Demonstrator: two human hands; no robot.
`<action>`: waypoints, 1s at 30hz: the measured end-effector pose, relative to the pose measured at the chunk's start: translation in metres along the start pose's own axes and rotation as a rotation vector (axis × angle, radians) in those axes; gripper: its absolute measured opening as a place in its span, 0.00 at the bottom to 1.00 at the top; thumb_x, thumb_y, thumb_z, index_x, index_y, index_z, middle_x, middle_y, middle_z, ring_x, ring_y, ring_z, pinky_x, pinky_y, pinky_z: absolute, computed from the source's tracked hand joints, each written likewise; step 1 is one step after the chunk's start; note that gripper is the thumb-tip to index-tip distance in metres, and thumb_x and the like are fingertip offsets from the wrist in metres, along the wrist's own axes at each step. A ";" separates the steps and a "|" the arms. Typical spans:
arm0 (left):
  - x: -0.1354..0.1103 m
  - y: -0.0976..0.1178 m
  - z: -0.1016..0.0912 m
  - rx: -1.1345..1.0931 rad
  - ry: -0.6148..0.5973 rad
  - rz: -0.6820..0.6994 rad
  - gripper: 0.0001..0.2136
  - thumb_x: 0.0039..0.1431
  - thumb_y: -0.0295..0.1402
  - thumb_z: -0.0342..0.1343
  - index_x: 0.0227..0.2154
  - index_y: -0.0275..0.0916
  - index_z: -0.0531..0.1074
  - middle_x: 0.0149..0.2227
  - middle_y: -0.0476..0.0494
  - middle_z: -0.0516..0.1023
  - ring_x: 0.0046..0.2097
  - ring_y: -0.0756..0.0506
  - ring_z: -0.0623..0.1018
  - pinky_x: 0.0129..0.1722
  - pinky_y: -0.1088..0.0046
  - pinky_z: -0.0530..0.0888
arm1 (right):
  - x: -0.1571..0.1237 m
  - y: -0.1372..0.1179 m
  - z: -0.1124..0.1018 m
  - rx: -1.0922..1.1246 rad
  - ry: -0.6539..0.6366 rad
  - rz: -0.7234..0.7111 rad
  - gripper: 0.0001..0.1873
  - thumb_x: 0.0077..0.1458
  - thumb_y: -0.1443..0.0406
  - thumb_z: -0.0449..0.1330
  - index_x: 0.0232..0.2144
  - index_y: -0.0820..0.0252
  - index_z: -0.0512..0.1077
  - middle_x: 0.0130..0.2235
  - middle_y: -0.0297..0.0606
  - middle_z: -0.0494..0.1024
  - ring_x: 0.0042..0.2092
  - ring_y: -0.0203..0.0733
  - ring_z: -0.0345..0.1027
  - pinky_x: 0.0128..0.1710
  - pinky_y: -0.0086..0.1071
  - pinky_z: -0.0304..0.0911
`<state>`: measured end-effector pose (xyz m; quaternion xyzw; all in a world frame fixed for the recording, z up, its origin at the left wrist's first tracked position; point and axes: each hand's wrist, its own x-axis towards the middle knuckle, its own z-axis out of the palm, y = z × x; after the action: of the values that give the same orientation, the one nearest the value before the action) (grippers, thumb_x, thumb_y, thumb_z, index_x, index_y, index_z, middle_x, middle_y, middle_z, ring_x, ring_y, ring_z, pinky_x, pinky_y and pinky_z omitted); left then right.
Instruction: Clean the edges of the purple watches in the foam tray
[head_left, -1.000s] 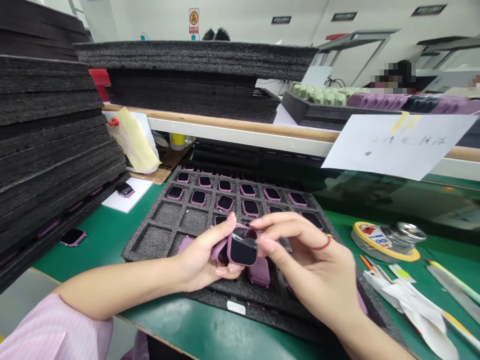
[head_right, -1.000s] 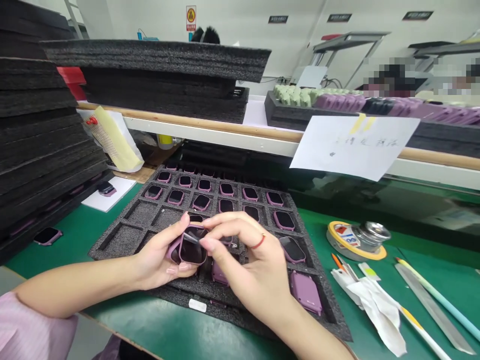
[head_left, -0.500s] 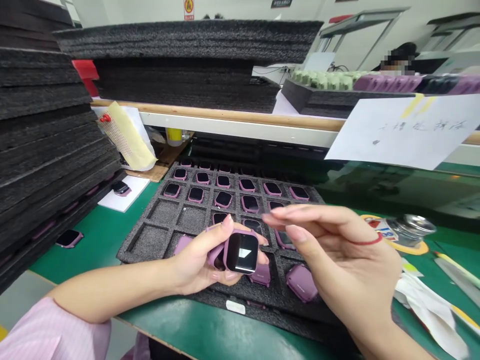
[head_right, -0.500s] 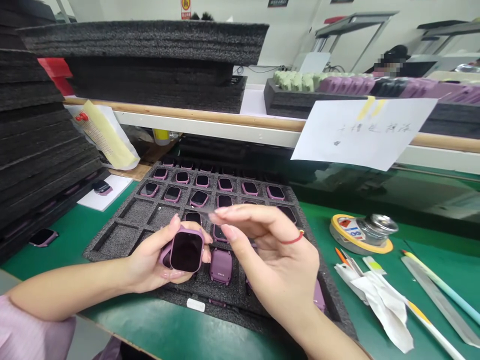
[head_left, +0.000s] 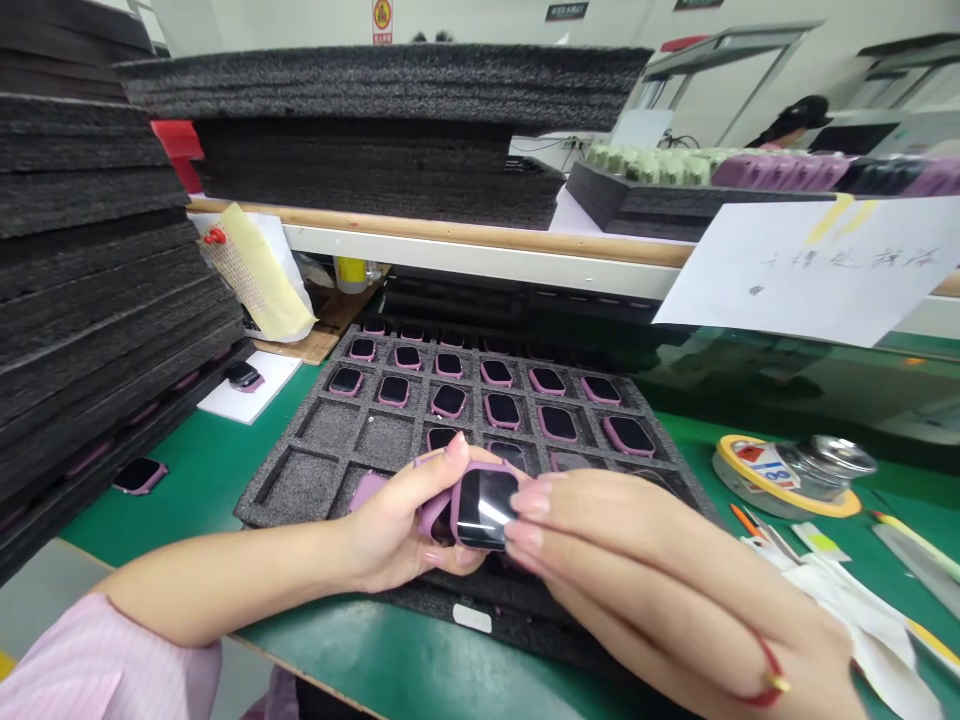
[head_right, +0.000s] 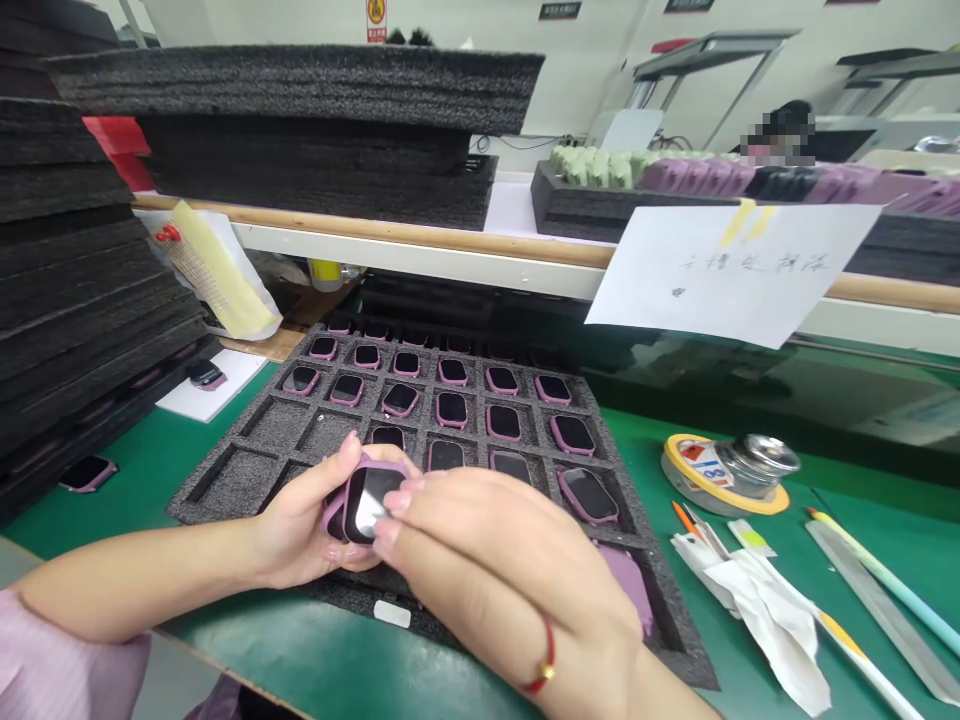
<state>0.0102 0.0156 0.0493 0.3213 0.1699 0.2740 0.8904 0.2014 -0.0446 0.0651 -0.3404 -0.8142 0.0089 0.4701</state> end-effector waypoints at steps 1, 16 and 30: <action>0.000 0.000 0.001 -0.004 0.011 -0.002 0.22 0.53 0.53 0.65 0.35 0.36 0.76 0.23 0.51 0.71 0.17 0.57 0.62 0.14 0.82 0.50 | -0.003 -0.004 0.001 -0.002 -0.020 0.015 0.18 0.66 0.69 0.56 0.52 0.44 0.76 0.45 0.34 0.84 0.45 0.46 0.80 0.46 0.40 0.79; 0.001 -0.007 0.000 0.232 0.072 0.107 0.25 0.49 0.55 0.67 0.29 0.38 0.67 0.18 0.56 0.64 0.16 0.58 0.54 0.14 0.82 0.49 | 0.013 0.001 0.021 -0.049 -0.097 0.086 0.31 0.54 0.60 0.70 0.58 0.52 0.66 0.32 0.33 0.77 0.31 0.41 0.70 0.31 0.37 0.70; 0.000 0.003 0.008 0.061 0.074 0.001 0.24 0.49 0.52 0.69 0.32 0.33 0.74 0.22 0.51 0.71 0.17 0.59 0.57 0.14 0.82 0.44 | 0.017 0.005 0.014 -0.005 -0.134 0.069 0.26 0.54 0.69 0.67 0.54 0.54 0.68 0.46 0.40 0.80 0.46 0.45 0.75 0.46 0.41 0.72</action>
<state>0.0130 0.0133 0.0571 0.3381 0.2111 0.2806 0.8731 0.1877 -0.0269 0.0685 -0.3680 -0.8319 0.0457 0.4129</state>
